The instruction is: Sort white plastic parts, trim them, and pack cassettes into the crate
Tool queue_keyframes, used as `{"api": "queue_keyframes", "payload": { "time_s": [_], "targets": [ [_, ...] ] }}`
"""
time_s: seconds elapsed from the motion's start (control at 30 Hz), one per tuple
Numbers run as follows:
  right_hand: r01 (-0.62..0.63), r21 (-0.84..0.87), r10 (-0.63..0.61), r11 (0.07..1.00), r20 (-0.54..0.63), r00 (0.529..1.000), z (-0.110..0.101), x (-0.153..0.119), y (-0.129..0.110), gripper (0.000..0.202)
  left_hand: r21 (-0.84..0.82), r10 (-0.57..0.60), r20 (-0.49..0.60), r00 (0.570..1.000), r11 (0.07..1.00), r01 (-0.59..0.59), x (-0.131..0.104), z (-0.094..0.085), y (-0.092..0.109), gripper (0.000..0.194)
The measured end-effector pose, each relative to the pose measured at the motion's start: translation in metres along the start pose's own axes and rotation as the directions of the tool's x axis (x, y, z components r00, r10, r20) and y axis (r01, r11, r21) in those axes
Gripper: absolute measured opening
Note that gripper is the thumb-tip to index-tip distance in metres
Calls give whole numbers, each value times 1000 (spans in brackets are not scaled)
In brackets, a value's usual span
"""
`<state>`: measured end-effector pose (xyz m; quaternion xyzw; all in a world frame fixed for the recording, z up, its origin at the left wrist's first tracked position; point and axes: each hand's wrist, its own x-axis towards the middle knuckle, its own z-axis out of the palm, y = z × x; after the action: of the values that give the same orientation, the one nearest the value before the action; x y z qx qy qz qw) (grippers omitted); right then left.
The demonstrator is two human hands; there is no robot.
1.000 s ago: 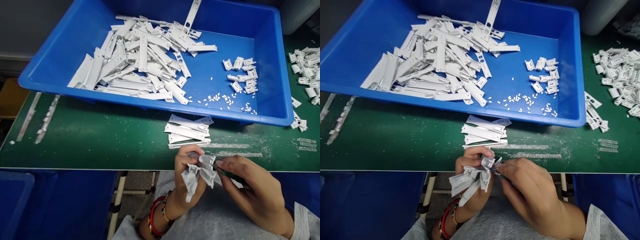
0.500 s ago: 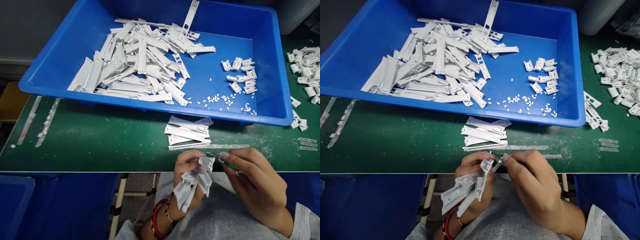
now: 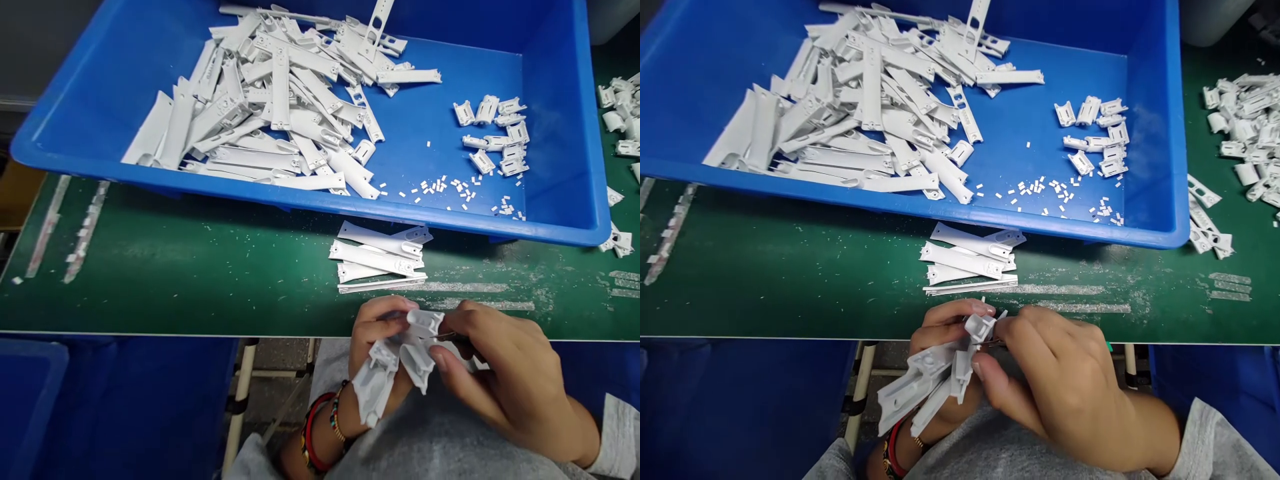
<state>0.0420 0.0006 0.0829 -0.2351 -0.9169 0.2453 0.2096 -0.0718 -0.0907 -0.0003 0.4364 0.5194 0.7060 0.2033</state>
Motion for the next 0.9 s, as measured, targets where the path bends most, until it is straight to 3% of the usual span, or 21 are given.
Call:
{"api": "queue_keyframes", "payload": {
  "time_s": [0.2,0.53,0.73,0.9],
  "targets": [
    [11,-60,-12,998,-1,1000,0,7,1,29,0,26,-27,999,1000,-26,2,2,-1,24],
    [-8,-55,8,998,-5,1000,2,6,-1,32,41,32,-44,999,999,-31,-3,2,-2,29],
    [-28,-46,29,999,18,999,1,3,-4,32,69,108,-87,990,992,-102,-4,5,-4,30],
    [-43,25,42,999,49,998,-1,3,-5,32,132,156,-27,987,980,-151,-5,1,-5,40]
  ]
}}
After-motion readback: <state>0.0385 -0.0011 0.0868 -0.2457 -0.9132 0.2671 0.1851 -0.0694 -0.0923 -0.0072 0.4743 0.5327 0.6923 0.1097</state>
